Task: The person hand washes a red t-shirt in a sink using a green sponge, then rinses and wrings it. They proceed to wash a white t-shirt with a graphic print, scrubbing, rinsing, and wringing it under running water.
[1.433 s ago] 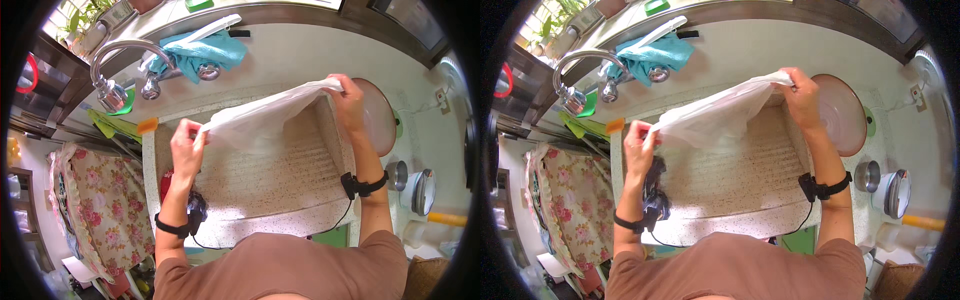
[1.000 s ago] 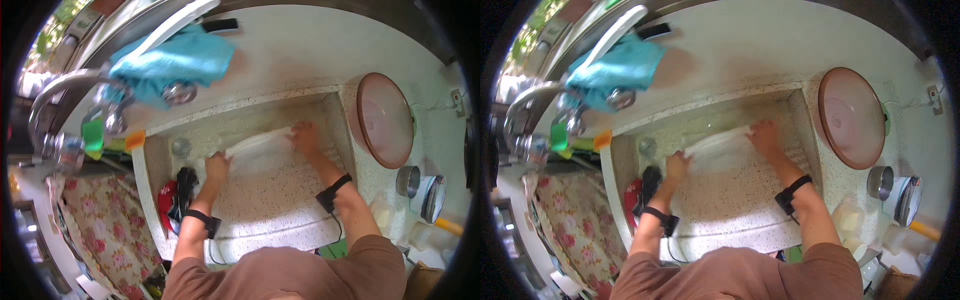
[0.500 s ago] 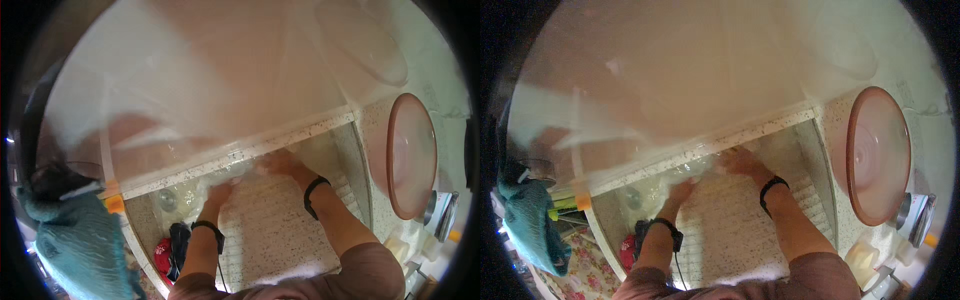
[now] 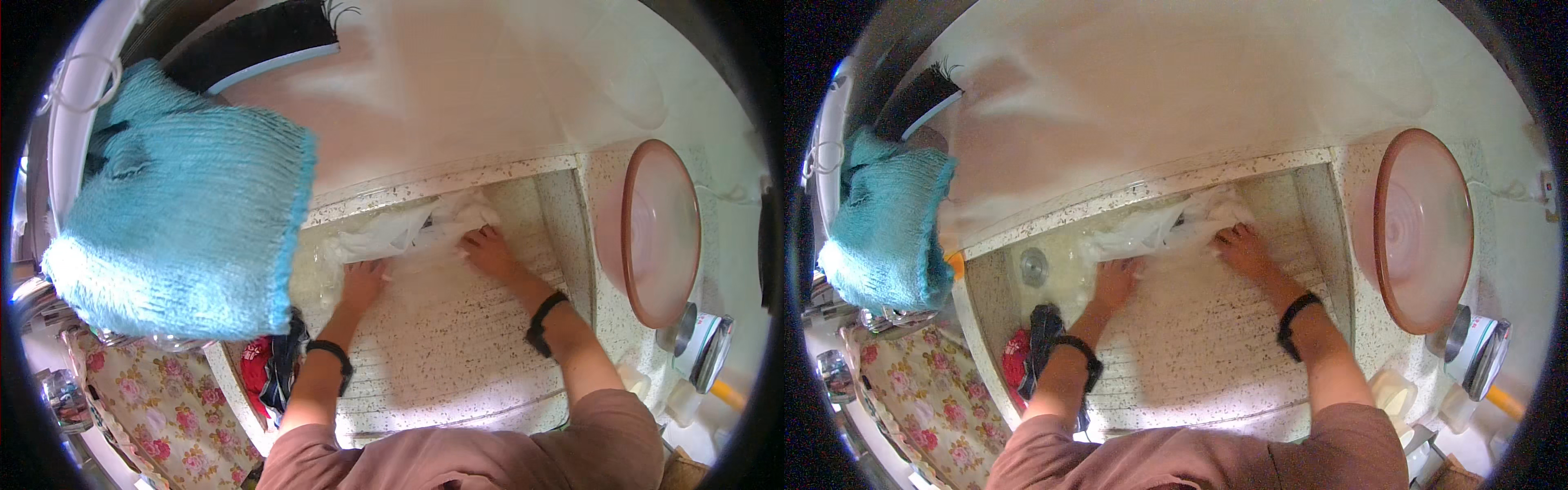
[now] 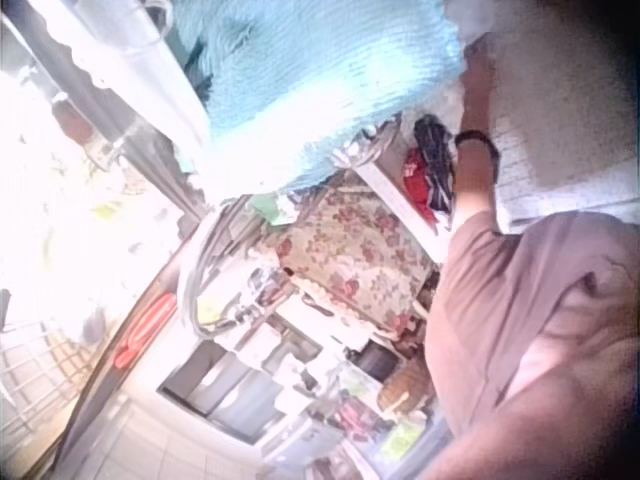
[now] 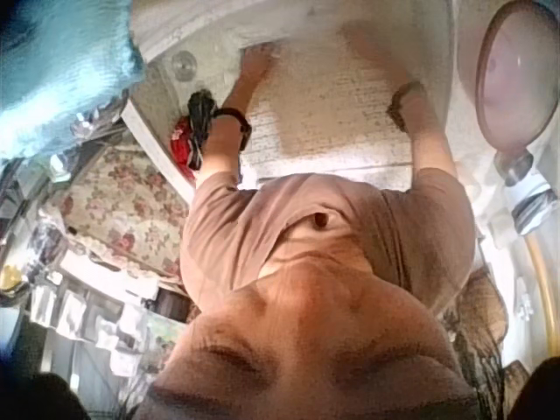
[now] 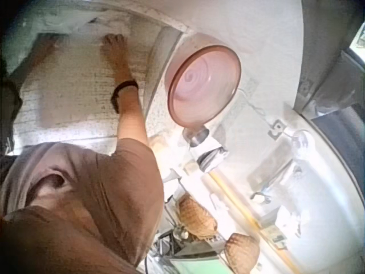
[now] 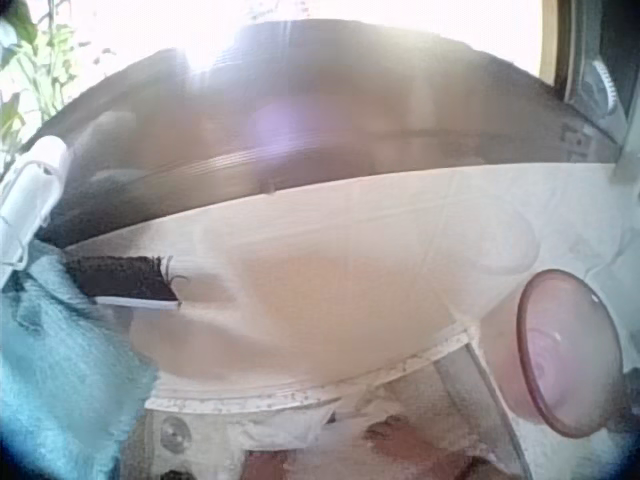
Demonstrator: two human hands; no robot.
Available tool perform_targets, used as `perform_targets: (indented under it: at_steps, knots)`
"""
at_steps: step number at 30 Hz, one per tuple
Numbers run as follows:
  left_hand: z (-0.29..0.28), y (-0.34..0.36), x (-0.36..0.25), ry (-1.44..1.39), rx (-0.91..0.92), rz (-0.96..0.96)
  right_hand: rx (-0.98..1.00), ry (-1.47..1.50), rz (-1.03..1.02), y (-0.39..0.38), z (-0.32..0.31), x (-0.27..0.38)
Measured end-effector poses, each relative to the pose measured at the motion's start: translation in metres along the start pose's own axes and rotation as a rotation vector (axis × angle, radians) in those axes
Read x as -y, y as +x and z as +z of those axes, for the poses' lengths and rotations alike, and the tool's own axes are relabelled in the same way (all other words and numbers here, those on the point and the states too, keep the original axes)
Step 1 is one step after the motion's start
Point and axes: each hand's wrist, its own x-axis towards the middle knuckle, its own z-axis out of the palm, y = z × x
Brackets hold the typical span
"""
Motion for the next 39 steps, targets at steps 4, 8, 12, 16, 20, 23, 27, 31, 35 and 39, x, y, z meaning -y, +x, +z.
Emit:
perform_targets:
  at_steps: [4, 8, 12, 16, 20, 23, 27, 31, 35, 39]
  knots:
    - [0.006, 0.018, -0.017, -0.38, -0.094, -0.163, -0.233, -0.024, -0.036, 0.012, 0.008, 0.01]
    - [-0.023, 0.003, 0.027, 0.113, 0.391, 0.003, -0.055, 0.104, 0.066, 0.016, 0.008, -0.003]
    - [0.005, -0.009, 0.031, 0.182, 0.198, -0.104, -0.186, -0.061, 0.279, 0.006, 0.02, 0.003]
    - [0.053, -0.041, 0.006, -0.004, -0.143, 0.178, -0.15, 0.256, -0.006, -0.013, 0.032, 0.037]
    - [0.026, -0.091, 0.014, -0.443, -0.112, 0.038, -0.009, 0.751, 0.328, -0.048, -0.002, 0.064]
    - [-0.012, -0.133, -0.018, -0.817, -0.194, -0.371, 0.015, 0.867, 0.544, -0.071, -0.042, 0.098]
    - [-0.028, -0.152, -0.107, -0.941, -0.119, -0.256, -0.061, 0.842, 0.396, -0.097, -0.069, 0.168]
    - [-0.049, -0.181, -0.146, -0.551, -0.171, 0.109, 0.284, 0.537, 0.434, -0.092, -0.076, 0.222]
    - [-0.076, -0.2, -0.116, -1.016, -0.147, -0.558, -0.037, 0.483, 0.322, -0.054, -0.141, 0.211]
    - [-0.086, -0.167, -0.115, -1.846, -0.271, -0.87, -0.196, 0.92, -0.155, -0.016, -0.267, 0.197]
